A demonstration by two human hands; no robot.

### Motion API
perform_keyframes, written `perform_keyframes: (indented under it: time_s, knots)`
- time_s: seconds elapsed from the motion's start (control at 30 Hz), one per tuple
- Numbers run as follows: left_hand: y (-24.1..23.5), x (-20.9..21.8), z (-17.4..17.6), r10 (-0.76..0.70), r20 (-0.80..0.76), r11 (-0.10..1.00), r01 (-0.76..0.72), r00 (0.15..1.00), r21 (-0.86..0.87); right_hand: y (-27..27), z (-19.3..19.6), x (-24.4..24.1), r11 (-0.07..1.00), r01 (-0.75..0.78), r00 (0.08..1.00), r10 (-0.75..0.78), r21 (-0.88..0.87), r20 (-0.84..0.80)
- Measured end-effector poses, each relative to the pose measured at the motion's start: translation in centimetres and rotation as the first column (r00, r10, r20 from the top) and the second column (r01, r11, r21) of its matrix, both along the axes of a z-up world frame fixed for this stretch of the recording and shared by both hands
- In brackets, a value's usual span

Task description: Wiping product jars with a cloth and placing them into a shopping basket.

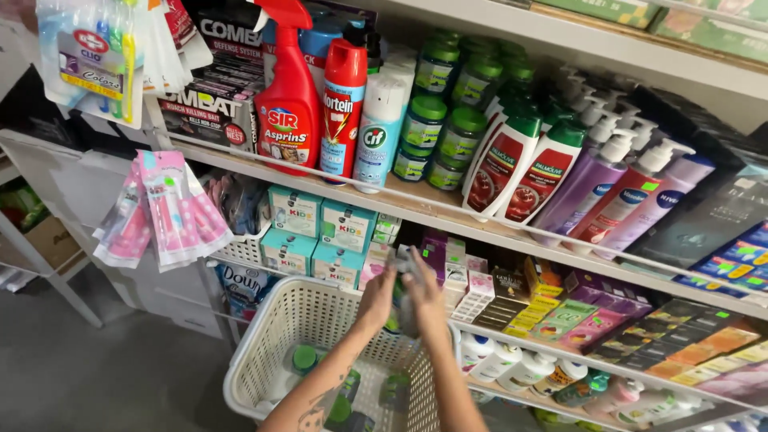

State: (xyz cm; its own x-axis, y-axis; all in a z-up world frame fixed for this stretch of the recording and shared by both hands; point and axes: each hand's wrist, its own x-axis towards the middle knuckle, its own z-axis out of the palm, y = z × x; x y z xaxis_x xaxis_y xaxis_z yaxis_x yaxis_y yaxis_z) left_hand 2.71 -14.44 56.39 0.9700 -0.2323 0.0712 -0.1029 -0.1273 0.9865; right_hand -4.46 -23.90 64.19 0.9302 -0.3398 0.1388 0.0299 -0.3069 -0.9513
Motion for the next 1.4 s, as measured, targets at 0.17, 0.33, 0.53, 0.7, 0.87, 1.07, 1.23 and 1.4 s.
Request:
perform_keyframes:
  time_s: [0.17,0.33,0.53,0.7,0.87,1.07,1.23,1.4]
  knots:
    - [0.1,-0.7,2.8,-0.219,-0.318,0.685,-0.086,0.923,-0.723,3.2,-2.3,-0.8,0.951,0.114,0.901,0.023,-0.286,0.433]
    - [0.4,-0.5,4.9,-0.099,-0.477,0.791,-0.222,0.873,-0.570,2.0,-3.3,-0.9,0.898,0.042,0.949,-0.173,0.438,0.264]
    - [-1.0,2.7,0.1,-0.362,0.041,0.356,0.179,0.931,-0.917,4.3,-3.3,-0.7,0.709,0.436,0.836,-0.091,-0.555,0.541]
    - [0.9,-0.8,6.3,-0.136,-0.249,0.897,0.012,0.959,-0.442,1.2,-1.6,-0.2,0.826,0.030,0.954,-0.191,0.562,0.229]
    - [0.6,1.2,3.4,-0.082,0.144,0.977,0.108,0.986,-0.186,3.5,-2.9,-1.5,0.963,0.269,0.928,-0.266,0.024,0.260]
    - [0.3,0.6,1.9,-0.120,0.088,0.991,0.125,0.989,-0.056,-0.6,-1.2,1.1,0.938,0.251,0.961,-0.270,0.241,0.051]
    - [1.0,-1.8,8.1,0.028,-0.274,0.812,-0.182,0.961,-0.554,4.5,-1.1,-0.4,0.612,0.212,0.948,-0.318,0.762,-0.008]
    - [0.6,-3.2,9.1,0.253,-0.046,0.897,-0.252,0.966,-0.364,8.9,1.8,-3.3,0.890,0.307,0.914,-0.375,0.338,0.155]
